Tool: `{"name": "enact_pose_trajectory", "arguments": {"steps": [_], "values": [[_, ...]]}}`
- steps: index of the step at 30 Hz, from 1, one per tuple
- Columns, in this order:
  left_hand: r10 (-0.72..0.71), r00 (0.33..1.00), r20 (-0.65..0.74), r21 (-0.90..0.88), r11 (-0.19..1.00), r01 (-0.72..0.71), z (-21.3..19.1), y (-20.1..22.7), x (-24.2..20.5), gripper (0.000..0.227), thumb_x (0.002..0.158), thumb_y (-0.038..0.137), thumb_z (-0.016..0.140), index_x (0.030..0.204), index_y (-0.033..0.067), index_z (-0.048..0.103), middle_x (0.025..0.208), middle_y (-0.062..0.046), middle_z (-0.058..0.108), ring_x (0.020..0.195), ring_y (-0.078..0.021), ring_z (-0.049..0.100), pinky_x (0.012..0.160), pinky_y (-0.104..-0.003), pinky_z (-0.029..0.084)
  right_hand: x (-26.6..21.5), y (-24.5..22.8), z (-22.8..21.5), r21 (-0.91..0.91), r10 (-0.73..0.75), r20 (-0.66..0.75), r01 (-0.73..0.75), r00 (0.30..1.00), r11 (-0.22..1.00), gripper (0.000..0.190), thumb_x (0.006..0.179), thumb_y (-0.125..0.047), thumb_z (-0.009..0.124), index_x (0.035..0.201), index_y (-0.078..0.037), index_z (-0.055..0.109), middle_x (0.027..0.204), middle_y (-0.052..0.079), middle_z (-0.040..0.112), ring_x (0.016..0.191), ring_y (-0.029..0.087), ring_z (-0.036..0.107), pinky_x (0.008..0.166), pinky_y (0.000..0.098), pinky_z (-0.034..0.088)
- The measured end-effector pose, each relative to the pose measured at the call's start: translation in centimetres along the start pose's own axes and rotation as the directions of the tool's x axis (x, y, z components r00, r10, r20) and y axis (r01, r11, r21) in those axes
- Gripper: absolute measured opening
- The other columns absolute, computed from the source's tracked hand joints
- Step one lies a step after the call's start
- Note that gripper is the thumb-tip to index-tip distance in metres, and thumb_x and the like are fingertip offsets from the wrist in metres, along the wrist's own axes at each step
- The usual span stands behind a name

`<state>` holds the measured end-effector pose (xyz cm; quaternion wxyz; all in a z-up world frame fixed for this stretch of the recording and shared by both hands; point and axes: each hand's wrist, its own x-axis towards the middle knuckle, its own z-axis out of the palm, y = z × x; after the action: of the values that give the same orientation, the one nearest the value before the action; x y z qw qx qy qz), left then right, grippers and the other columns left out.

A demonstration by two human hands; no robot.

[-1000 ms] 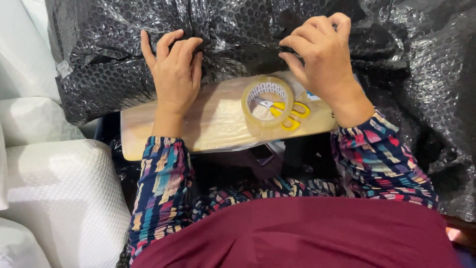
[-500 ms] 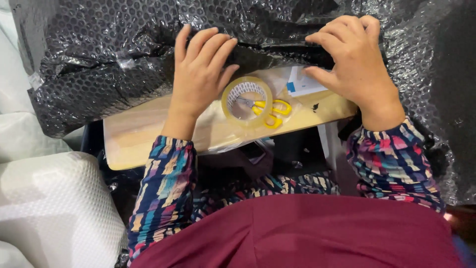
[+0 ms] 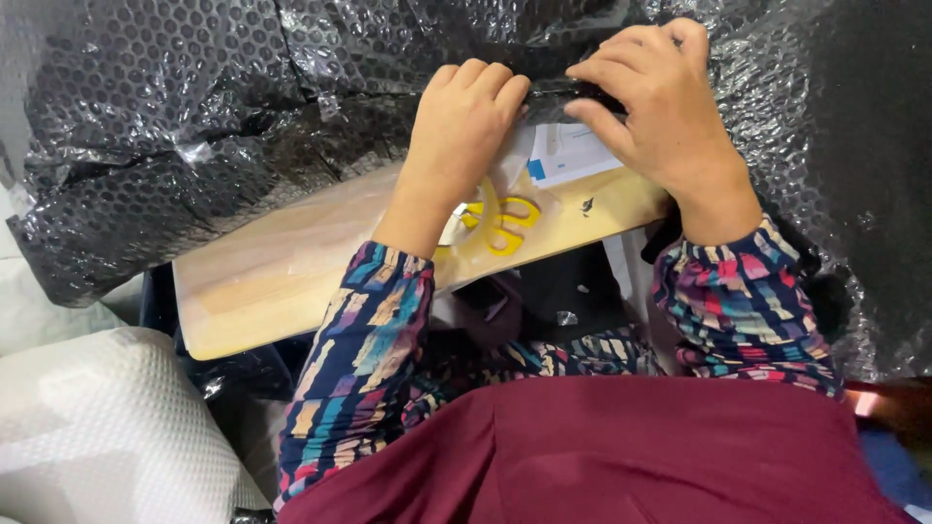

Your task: Wrapping an item in bubble wrap and securing it with adhesive tape.

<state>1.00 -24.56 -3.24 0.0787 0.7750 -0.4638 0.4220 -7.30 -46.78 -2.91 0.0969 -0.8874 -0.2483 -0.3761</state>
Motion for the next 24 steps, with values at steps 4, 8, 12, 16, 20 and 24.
{"name": "enact_pose_trajectory", "arguments": {"steps": [4,8,12,16,20,24], "values": [[-0.076,0.997,-0.005,-0.102,0.992,0.075,-0.7,-0.6,0.0,0.016,0.088,0.018,0.072,0.101,0.0143,0.065,0.088,0.002,0.066,0.08,-0.0185,0.061,0.073,-0.032,0.048,-2.2,0.0,-2.7,0.028,0.081,0.029,-0.082,0.996,0.996,0.051,0.086,-0.022,0.089,0.129,0.002,0.074,0.125,0.015,0.07,0.123,0.031,0.058,0.112,0.0464,0.027],[-0.057,0.986,0.154,-0.292,0.951,0.1,-4.5,-1.5,0.0,0.044,0.08,0.019,0.083,0.117,0.0084,0.063,0.107,-0.005,0.067,0.098,-0.0246,0.062,0.091,-0.038,0.044,-4.0,1.1,-2.2,-0.086,0.154,-0.064,-0.159,0.986,0.983,0.01,0.098,-0.003,0.087,0.107,-0.002,0.081,0.12,0.007,0.075,0.12,0.026,0.06,0.114,0.0425,0.029],[-0.09,0.986,0.14,-0.347,0.928,0.134,-5.8,-2.6,-0.5,0.03,0.083,0.002,0.077,0.111,0.0069,0.067,0.099,-0.001,0.072,0.089,-0.0204,0.064,0.092,-0.035,0.043,-3.3,-0.7,-1.1,-0.067,0.206,-0.218,-0.225,0.954,0.972,0.027,0.089,0.0,0.084,0.115,0.001,0.078,0.136,0.015,0.064,0.134,0.034,0.046,0.114,0.0503,0.022],[-0.142,0.984,0.105,-0.429,0.886,0.174,-5.8,-3.0,-0.4,0.026,0.083,-0.002,0.076,0.108,0.0005,0.072,0.093,-0.005,0.077,0.08,-0.0247,0.066,0.083,-0.035,0.05,-0.9,-4.2,0.9,0.019,0.155,-0.266,-0.155,0.951,0.988,0.022,0.089,-0.002,0.085,0.109,-0.007,0.078,0.126,0.008,0.068,0.13,0.03,0.05,0.112,0.0507,0.022],[-0.165,0.98,0.114,-0.473,0.858,0.2,-5.9,-2.8,-0.1,0.02,0.082,-0.003,0.075,0.102,-0.0014,0.071,0.089,-0.007,0.075,0.077,-0.0235,0.068,0.079,-0.034,0.051,2.0,-6.1,2.9,0.048,0.091,-0.28,-0.08,0.956,0.996,0.018,0.093,-0.007,0.085,0.109,-0.006,0.078,0.114,0.004,0.069,0.12,0.026,0.056,0.105,0.0461,0.027],[-0.188,0.976,0.111,-0.47,0.855,0.219,-5.8,-2.9,0.1,0.017,0.08,-0.002,0.074,0.097,-0.0014,0.072,0.084,-0.007,0.074,0.072,-0.0219,0.067,0.071,-0.033,0.052,3.8,-5.9,4.4,0.03,0.052,-0.301,-0.045,0.952,0.999,0.021,0.092,-0.008,0.086,0.11,-0.009,0.077,0.109,0.002,0.068,0.115,0.024,0.057,0.103,0.0463,0.027]]}}
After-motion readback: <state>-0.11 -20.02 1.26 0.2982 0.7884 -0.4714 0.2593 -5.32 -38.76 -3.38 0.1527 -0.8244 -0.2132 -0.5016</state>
